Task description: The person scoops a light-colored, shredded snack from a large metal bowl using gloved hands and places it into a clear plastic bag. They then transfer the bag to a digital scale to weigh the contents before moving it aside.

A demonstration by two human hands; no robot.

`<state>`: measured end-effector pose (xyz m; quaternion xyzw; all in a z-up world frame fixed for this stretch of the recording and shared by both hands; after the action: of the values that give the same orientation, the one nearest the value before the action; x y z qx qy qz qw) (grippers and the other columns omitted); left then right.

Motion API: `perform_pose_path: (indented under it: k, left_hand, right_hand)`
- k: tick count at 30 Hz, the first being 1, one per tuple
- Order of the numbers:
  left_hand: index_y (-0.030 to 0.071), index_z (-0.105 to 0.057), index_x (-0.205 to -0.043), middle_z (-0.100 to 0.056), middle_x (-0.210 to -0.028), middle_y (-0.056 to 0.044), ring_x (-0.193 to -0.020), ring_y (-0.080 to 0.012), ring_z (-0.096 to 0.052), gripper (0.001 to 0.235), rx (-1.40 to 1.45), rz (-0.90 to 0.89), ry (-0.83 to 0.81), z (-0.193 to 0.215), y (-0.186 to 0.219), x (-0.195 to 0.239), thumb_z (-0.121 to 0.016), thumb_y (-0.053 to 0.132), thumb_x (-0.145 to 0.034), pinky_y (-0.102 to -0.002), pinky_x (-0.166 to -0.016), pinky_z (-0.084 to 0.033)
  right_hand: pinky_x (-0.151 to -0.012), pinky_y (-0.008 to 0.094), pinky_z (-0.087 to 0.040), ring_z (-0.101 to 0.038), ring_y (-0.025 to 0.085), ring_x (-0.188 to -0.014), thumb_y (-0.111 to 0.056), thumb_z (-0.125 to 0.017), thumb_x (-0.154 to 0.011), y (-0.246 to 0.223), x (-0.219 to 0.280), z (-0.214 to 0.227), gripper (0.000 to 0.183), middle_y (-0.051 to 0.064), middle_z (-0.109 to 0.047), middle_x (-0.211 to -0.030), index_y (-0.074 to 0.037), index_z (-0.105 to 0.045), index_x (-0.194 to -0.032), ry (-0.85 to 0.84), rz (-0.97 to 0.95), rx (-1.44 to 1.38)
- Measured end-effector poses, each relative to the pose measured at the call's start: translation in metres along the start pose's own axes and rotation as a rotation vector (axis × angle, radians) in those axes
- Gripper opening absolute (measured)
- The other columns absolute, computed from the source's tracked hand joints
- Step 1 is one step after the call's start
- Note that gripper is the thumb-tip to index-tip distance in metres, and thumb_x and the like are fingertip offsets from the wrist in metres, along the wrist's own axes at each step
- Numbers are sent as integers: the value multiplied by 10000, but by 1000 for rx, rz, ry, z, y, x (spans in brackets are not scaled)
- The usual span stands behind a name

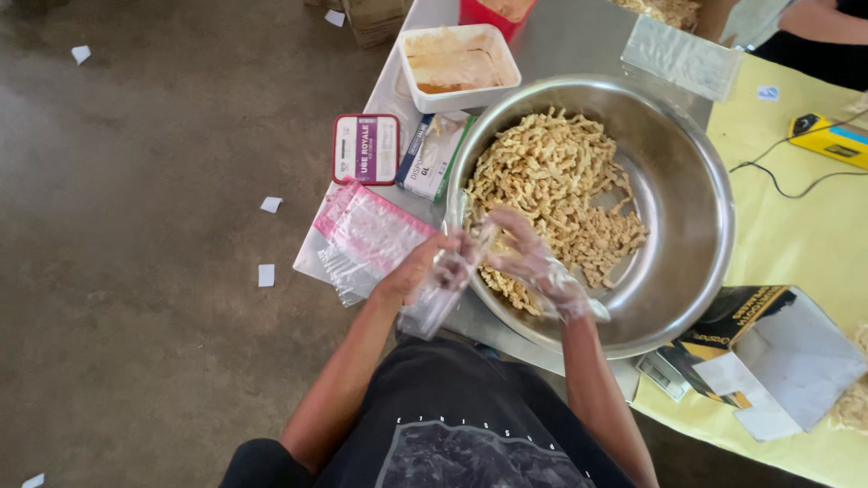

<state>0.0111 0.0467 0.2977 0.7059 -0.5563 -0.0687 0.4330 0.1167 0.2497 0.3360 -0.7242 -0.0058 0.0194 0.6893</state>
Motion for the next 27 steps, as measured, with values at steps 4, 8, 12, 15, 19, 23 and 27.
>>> perform_pose_path:
  k: [4, 8, 12, 15, 19, 23, 27]
  left_hand:
    - [19, -620, -1136, -698, -1069, -88, -910, -226, -724, 310, -101, -30, 34, -5, 11, 9, -554, 256, -948, -385, -744, -610]
    - [3, -671, -1111, -732, -1046, -93, -959, -194, -730, 256, -445, 8, 169, 15, 24, 20, -548, 195, -994, -351, -770, -584]
    - [10, -665, -1031, -728, -962, -54, -887, -170, -751, 267, -512, 68, 235, 10, 13, 6, -522, 235, -1010, -343, -752, -614]
    - [2, -646, -945, -700, -834, -46, -765, -140, -719, 289, -547, 2, 165, -5, 6, -9, -559, 266, -1024, -312, -703, -609]
    - [15, -609, -881, -568, -713, -21, -609, -128, -548, 360, -675, -154, 311, -29, -1, -32, -535, 306, -1078, -296, -565, -452]
    - [-7, -587, -808, -489, -641, -26, -590, -124, -458, 448, -774, -202, 554, -48, 10, -56, -538, 303, -1127, -287, -552, -395]
    - [23, -664, -891, -655, -720, 38, -640, -61, -558, 248, -620, -304, 524, -64, 26, -66, -611, 231, -1014, -247, -585, -454]
  right_hand:
    - [-1039, 449, -569, -578, 248, -1264, -253, -811, -862, -13, -23, 4, 248, 64, -564, -1392, -87, -723, -1024, 8, -154, 170]
    - [-1002, 395, -555, -585, 221, -1133, -277, -810, -857, -7, -7, 34, 307, 64, -590, -1299, -124, -726, -1110, 39, -257, 196]
    - [-1013, 372, -550, -606, 217, -1151, -290, -806, -858, -2, 8, 57, 325, 53, -620, -1279, -132, -735, -1134, 69, -318, 258]
    - [-1014, 358, -528, -601, 196, -1160, -287, -806, -833, 6, 20, 74, 335, 36, -622, -1282, -113, -741, -1113, 137, -361, 230]
    - [-1054, 386, -482, -567, 205, -1233, -361, -703, -857, 49, 40, 112, 389, 33, -588, -1337, -140, -650, -1172, 259, -364, 15]
    - [-1115, 468, -383, -466, 269, -1337, -471, -528, -886, 132, 76, 168, 511, 28, -466, -1462, -214, -497, -1326, 601, -746, -84]
    - [-1177, 550, -284, -365, 333, -1442, -580, -354, -915, 226, 116, 155, 636, 23, -344, -1588, -289, -343, -1480, 777, -1134, -667]
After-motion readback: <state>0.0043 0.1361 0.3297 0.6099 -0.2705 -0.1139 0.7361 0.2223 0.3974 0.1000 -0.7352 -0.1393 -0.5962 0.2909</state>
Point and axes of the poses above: each hand's wrist, its own x-axis away from the middle knuckle, its own z-axis out of the back of the hand, y = z × x, the point moved 2 cm from there along -x, towards the middle knuckle
